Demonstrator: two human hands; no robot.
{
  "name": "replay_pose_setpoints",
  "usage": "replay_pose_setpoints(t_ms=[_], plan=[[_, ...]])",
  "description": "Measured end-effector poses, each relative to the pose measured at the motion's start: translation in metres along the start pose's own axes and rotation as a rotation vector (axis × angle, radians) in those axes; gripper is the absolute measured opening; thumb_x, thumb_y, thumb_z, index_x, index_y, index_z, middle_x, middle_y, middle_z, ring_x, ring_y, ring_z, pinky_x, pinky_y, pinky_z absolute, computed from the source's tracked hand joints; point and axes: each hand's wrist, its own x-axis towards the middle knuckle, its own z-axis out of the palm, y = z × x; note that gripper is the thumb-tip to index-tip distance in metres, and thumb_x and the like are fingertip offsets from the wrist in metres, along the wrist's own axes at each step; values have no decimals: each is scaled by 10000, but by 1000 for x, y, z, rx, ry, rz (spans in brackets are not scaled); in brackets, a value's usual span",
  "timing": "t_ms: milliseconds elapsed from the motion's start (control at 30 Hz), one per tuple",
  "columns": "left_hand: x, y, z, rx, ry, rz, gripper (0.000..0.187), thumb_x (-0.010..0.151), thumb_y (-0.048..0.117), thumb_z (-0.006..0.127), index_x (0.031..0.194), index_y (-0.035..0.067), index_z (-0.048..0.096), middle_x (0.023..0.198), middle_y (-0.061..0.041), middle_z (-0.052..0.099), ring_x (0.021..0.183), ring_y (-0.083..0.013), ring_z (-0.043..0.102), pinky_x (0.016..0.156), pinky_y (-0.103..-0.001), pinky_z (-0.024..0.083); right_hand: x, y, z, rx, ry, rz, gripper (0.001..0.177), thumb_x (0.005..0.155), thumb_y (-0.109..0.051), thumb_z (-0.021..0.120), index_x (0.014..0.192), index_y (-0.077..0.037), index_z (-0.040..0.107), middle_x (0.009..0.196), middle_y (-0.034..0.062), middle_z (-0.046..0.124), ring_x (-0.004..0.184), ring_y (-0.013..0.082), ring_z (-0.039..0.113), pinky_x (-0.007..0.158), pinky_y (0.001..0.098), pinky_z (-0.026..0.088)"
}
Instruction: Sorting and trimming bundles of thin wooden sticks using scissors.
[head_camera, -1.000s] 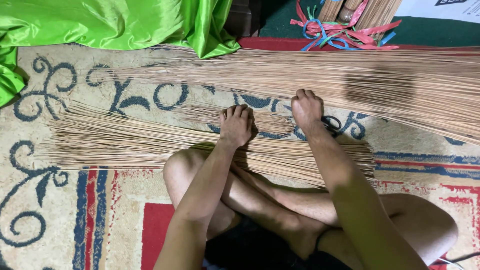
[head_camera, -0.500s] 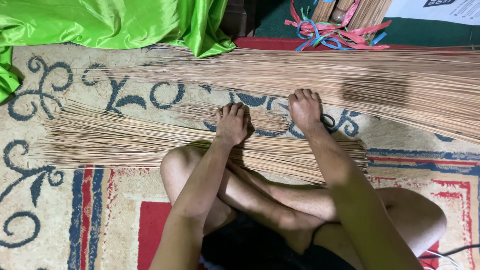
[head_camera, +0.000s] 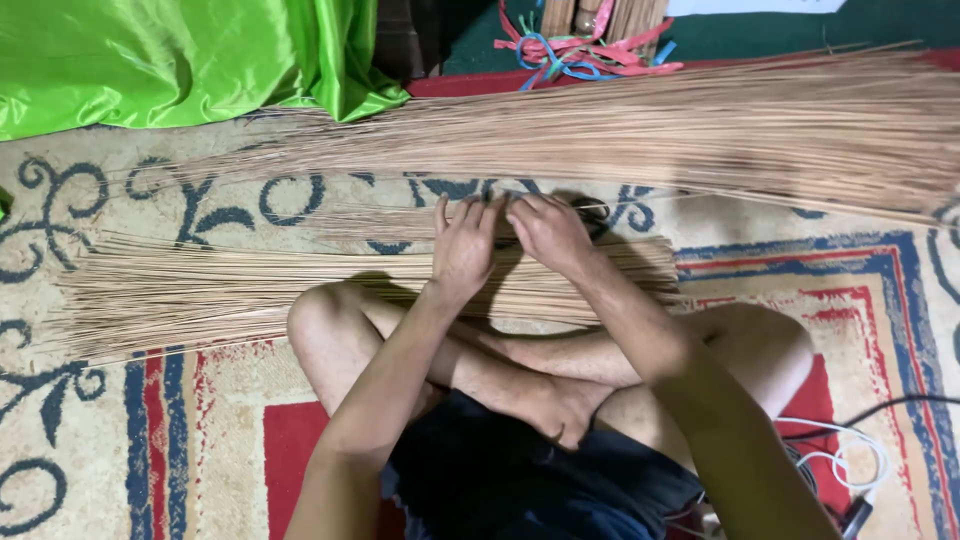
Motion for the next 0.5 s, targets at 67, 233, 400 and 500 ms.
replay_pose_setpoints(t_ms=[67,233,400,500], plan=[[-8,-9,26,-39,-31,21,446,770,96,670,1208,163,618,1049,-35,683,1113,-216,641,1086,-505,366,-7,-9,-11,56,-53,38,117,968,-177,613,985,-87,685,873,109,674,862,337,710,713,416,562],[-35,-50,21,-70,-57,61,125,955,177,578,1017,171,687,915,-31,703,919,-229,715,931,-429,456,-54,29,-30,245,-201,180,171,1006,-200,603,1020,-73,717,874,149,687,891,407,700,761,449,574],[-64,-119,1,93,-23,-5,162,1035,335,606,1008,210,705,900,34,655,934,-194,686,1035,-459,437,-94,69,-81,198,-342,342,162,985,-153,614,1034,-51,730,894,219,688,935,458,682,801,494,564],[-64,-124,-8,114,-29,-10,152,1034,289,623,1054,172,718,925,-7,671,951,-224,683,1047,-471,434,-86,62,-106,167,-326,357,158,951,-166,641,1044,-86,741,875,194,687,921,425,691,790,488,567]])
